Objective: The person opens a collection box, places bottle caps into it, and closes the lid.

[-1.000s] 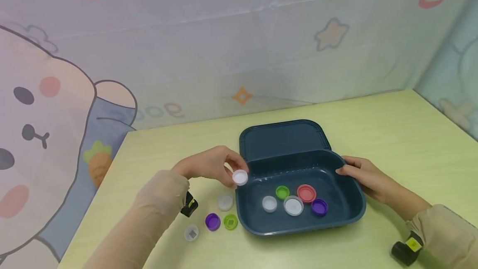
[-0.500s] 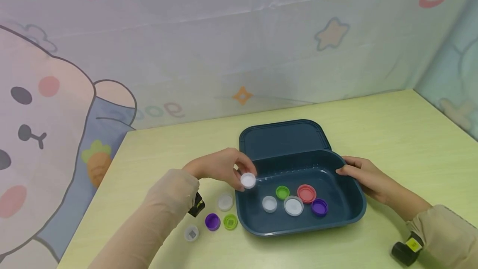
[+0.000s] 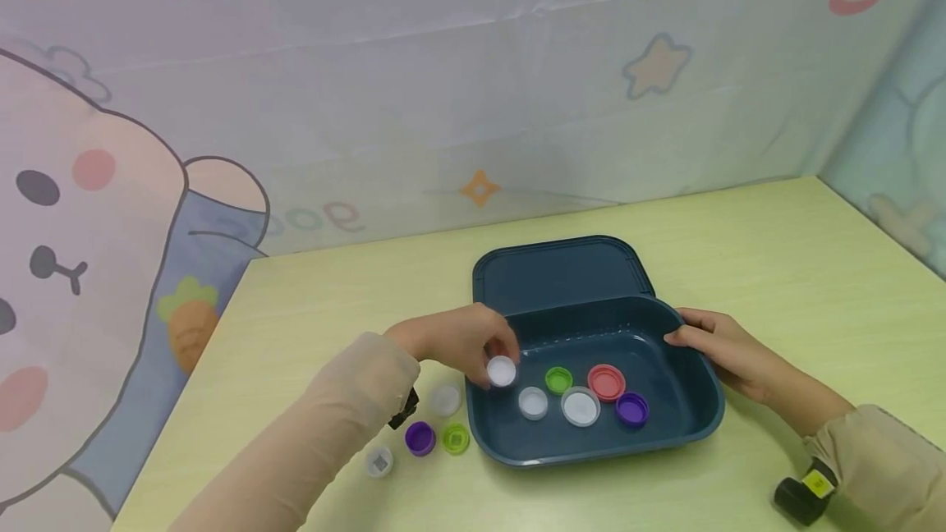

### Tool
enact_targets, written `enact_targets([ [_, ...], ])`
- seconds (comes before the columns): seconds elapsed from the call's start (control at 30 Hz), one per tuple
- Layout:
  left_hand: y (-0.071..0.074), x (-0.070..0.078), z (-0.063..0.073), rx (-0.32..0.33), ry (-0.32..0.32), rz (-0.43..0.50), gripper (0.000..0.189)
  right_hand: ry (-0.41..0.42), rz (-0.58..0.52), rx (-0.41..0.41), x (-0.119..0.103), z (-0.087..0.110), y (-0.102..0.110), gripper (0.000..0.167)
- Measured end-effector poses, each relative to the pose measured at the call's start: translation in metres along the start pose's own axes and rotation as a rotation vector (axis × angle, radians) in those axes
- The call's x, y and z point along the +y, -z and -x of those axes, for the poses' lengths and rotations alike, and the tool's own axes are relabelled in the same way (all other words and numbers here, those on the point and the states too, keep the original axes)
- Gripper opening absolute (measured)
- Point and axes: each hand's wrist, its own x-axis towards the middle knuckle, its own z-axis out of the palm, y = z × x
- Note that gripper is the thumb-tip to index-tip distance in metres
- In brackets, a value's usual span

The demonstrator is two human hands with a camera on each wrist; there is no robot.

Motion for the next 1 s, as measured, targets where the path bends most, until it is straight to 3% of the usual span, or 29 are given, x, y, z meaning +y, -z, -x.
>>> enact_targets([
  [0.4, -0.009, 0.011, -0.017, -0.107, 0.053, -0.226, 0.031, 0.008, -0.009, -0.011, -0.001, 0.001, 0.0, 0.062],
  [0.7, -0.017, 0.012, -0.025, -0.163, 0.108, -0.261, 0.03, 0.001, -0.015, -0.012, -0.001, 0.001, 0.001, 0.063],
  [1.0, -0.018, 0.013, -0.026, -0.177, 0.134, -0.27, 0.031, -0.001, -0.014, -0.007, -0.002, 0.001, 0.0, 0.061],
])
